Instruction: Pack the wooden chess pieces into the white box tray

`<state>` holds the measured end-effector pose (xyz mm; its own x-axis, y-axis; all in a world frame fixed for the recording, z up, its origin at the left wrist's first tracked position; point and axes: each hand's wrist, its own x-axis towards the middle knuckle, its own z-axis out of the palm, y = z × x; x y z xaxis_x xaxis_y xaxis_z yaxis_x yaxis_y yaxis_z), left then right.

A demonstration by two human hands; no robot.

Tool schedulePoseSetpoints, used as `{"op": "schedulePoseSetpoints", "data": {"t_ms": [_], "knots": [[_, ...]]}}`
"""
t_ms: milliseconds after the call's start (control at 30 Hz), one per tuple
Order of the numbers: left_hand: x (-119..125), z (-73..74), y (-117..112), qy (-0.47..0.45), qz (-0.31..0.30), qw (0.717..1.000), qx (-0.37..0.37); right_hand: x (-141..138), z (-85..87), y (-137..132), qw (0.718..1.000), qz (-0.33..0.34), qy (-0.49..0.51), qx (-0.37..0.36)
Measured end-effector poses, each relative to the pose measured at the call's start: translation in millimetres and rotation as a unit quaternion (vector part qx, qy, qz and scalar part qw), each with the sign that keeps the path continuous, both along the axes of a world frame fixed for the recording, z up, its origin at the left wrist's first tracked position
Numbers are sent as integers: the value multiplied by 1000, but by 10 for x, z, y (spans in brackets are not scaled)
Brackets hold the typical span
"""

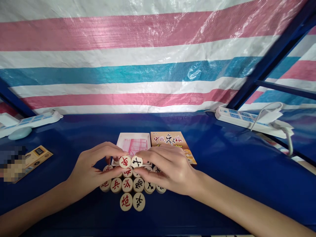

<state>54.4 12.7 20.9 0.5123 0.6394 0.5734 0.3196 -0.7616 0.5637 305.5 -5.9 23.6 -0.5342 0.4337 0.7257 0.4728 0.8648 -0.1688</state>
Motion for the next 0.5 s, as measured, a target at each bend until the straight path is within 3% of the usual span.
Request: {"op": "schedulePoseSetpoints", "data": {"t_ms": [333, 500], "knots": [[-14, -1, -8, 13, 1, 1000, 0, 13, -24, 49, 1000, -5, -1, 6], [-11, 58, 53, 25, 45, 999, -15, 39, 16, 70, 995, -97, -19, 5]]}}
